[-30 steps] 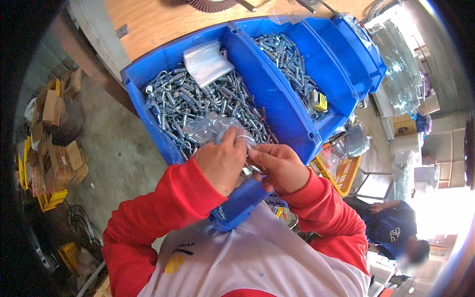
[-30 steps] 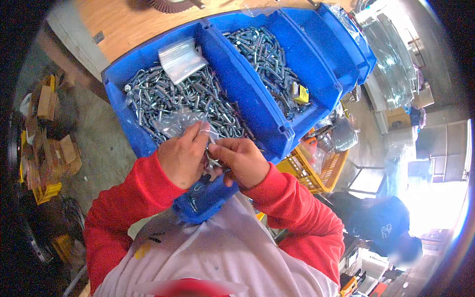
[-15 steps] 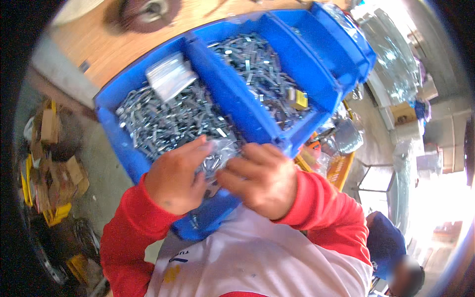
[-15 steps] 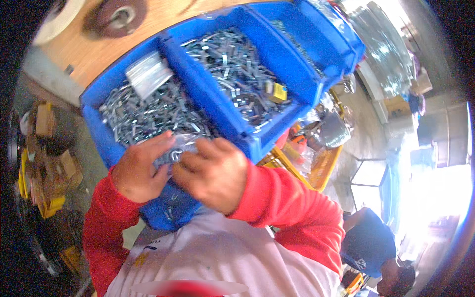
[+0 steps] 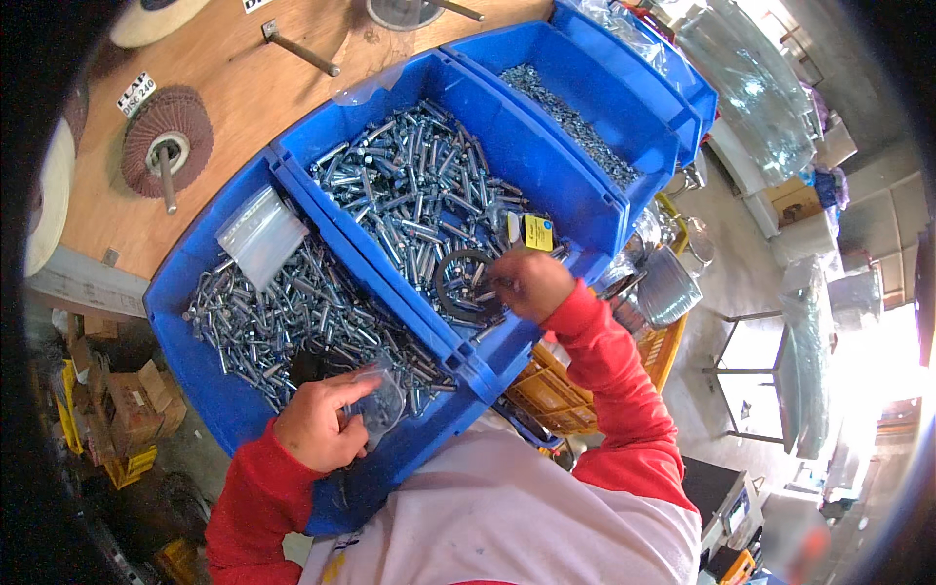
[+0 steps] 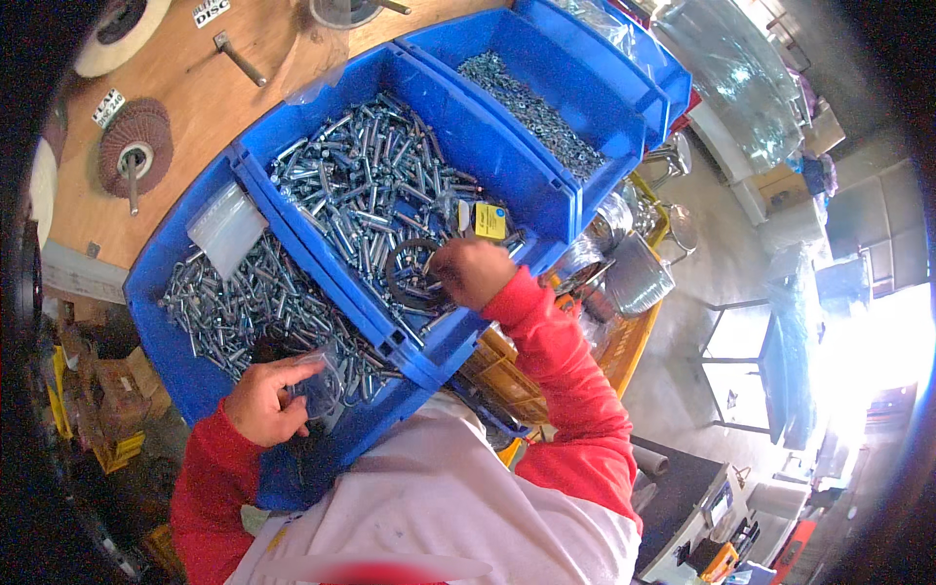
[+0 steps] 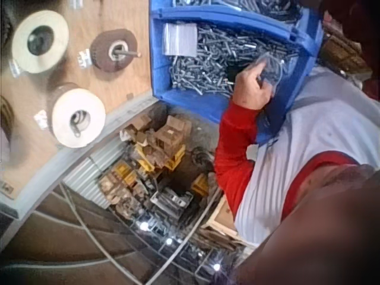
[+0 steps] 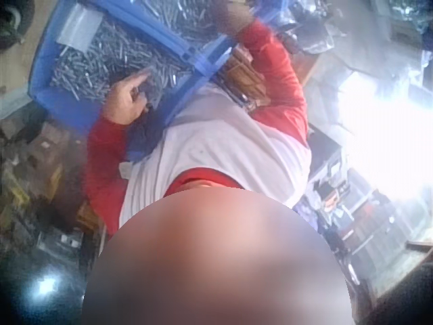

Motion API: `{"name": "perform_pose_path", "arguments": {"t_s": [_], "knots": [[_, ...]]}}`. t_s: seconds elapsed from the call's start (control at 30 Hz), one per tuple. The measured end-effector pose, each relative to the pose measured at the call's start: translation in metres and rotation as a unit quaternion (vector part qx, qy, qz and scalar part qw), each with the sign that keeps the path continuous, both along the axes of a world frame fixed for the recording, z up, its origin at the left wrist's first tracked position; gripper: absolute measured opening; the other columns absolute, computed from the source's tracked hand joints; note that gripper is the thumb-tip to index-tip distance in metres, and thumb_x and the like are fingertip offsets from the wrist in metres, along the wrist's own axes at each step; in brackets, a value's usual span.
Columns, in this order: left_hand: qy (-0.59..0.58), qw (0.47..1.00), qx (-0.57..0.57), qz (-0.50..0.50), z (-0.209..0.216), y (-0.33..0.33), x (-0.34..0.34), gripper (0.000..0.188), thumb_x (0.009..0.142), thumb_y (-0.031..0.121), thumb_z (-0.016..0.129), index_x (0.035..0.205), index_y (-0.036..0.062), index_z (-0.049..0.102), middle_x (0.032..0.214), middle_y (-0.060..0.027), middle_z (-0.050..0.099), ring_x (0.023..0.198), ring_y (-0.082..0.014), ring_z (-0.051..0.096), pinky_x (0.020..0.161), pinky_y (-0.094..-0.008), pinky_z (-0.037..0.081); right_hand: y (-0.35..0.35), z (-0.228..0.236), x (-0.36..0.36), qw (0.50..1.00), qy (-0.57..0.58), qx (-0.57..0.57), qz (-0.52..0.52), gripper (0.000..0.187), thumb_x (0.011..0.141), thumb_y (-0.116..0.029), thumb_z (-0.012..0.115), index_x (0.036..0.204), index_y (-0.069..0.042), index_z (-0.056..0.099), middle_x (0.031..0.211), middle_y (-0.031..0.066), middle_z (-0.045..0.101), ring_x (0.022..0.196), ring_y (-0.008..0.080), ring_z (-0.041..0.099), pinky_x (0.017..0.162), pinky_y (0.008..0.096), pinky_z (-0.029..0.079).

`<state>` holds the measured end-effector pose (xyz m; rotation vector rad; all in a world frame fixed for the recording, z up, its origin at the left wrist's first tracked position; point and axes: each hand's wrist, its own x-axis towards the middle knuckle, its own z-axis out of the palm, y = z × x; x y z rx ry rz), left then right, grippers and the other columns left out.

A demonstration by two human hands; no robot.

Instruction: The person repeatedly picks small metal fasteners from blue bins and places them into small clear plastic bags. They open each bag, add several fasteners, and set the filled bag aside in the bin. The process is repeated multiple times with different fastener types.

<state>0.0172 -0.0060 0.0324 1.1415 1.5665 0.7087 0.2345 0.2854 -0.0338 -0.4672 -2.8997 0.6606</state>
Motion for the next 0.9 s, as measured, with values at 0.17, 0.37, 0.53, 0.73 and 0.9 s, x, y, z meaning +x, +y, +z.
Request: {"name": "perform_pose_path", "arguments": {"t_s": [0.17,0.37,0.53,0.73,0.9], "knots": [[-0.005,0.999,-0.027,0.024,0.0,0.004,-0.002,0.049,0.081,-0.009,0.051,0.128,-0.0103,0.061,0.135,-0.0263,0.062,0.067,-0.0229,0.075,0.059,-0.0306,0.061,-0.013,-0.05,-0.03,0.997,-0.035,0.063,0.012,0.027,0.081,-0.017,0.071,0.106,-0.006,0.069,0.109,0.016,0.063,0.093,0.0357,0.068,0.078,0.0466,0.058],[-0.003,0.998,-0.038,0.053,0.004,0.005,-0.008,0.047,0.081,-0.009,0.051,0.127,-0.0093,0.062,0.133,-0.0259,0.063,0.068,-0.0228,0.075,0.059,-0.0304,0.061,-0.007,-0.022,-0.038,0.975,-0.192,0.092,0.056,0.029,0.08,-0.01,0.067,0.107,-0.002,0.064,0.111,0.0179,0.062,0.101,0.0366,0.068,0.082,0.0459,0.059],[0.02,0.998,0.024,0.059,0.001,-0.002,-0.012,0.051,0.081,-0.01,0.052,0.131,-0.0049,0.062,0.138,-0.0233,0.061,0.065,-0.0216,0.074,0.057,-0.0308,0.06,0.042,0.032,-0.028,0.981,-0.099,0.152,-0.069,0.015,0.085,-0.012,0.067,0.098,-0.007,0.063,0.099,0.0163,0.064,0.096,0.0388,0.067,0.078,0.0473,0.057],[0.119,0.991,0.065,-0.008,-0.001,0.001,-0.016,0.051,0.081,-0.004,0.06,0.131,-0.0013,0.064,0.137,-0.0248,0.062,0.096,-0.0331,0.074,0.086,-0.0387,0.059,0.048,-0.05,-0.133,0.994,-0.095,0.052,0.024,0.02,0.089,-0.019,0.065,0.102,-0.004,0.068,0.108,0.02,0.067,0.102,0.0409,0.067,0.088,0.0502,0.055],[0.129,0.988,0.089,0.002,-0.002,-0.002,-0.014,0.049,0.08,0.003,0.065,0.129,0.0,0.065,0.133,-0.025,0.064,0.121,-0.0386,0.065,0.104,-0.0419,0.051,0.049,-0.09,-0.15,0.987,-0.109,0.11,0.053,0.022,0.087,-0.019,0.065,0.102,-0.004,0.07,0.104,0.0209,0.068,0.097,0.0421,0.068,0.087,0.0497,0.055]]}}
